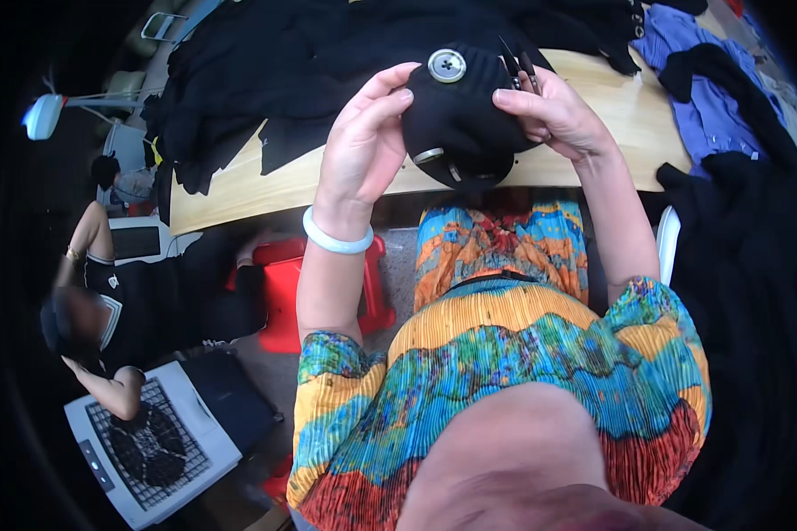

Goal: Trimming loose threads from buttons on black clothing items using small scissors.

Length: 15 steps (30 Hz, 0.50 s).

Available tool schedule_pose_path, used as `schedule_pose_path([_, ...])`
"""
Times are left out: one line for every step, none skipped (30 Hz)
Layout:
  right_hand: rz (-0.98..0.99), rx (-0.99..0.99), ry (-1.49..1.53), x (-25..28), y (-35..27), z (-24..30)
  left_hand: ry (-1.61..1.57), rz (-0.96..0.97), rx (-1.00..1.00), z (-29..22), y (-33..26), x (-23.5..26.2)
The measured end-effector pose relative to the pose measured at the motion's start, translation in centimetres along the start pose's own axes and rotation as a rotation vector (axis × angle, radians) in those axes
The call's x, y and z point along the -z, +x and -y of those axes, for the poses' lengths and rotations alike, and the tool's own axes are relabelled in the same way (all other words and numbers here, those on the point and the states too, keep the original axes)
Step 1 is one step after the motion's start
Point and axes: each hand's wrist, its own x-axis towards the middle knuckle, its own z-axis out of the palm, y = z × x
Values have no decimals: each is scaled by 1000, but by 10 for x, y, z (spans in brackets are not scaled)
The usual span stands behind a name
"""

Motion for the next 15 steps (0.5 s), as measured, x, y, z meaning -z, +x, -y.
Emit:
schedule_pose_path([-16, -2, 0, 4, 0, -3, 2, -1, 16, 5, 2, 2])
schedule_pose_path([-26, -7, 10, 6, -1, -4, 48, -36, -5, 10, 3, 4])
schedule_pose_path([-25, 30, -9, 8, -1, -4, 94, -68, -29, 12, 6, 5])
schedule_pose_path([-24, 68, -30, 9, -1, -3, 95, -67, -19, 15, 8, 4])
schedule_pose_path([-31, 65, -25, 11, -1, -1, 100, -58, -16, 17, 9, 3])
schedule_pose_path([-57, 60, -100, 11, -1, 1, 106, -51, -13, 19, 10, 2])
schedule_pose_path([-82, 55, -175, 12, -2, 1, 106, -52, -4, 21, 11, 1])
schedule_pose_path([-86, 50, -170, 15, -1, 0, 107, -47, -16, 23, 13, 0])
schedule_pose_path([-90, 36, -202, 19, 1, -3, 105, -42, -25, 25, 13, 0])
schedule_pose_path([-93, 21, -234, 21, 2, -6, 120, -49, -47, 28, 15, 1])
schedule_pose_path([-100, 16, -168, 20, 2, -7, 134, -55, -69, 30, 17, 2])
schedule_pose_path([-102, 14, -166, 21, 3, -8, 196, -54, -126, 34, 20, 5])
schedule_pose_path([-96, -1, -33, 22, 4, -11, 348, -115, -201, 40, 21, 4])
schedule_pose_path([-90, -16, 100, 22, 5, -15, 500, -175, -277, 47, 22, 3])
schedule_pose_path([-105, -13, 136, 21, 8, -19, 615, -179, -349, 53, 21, 2])
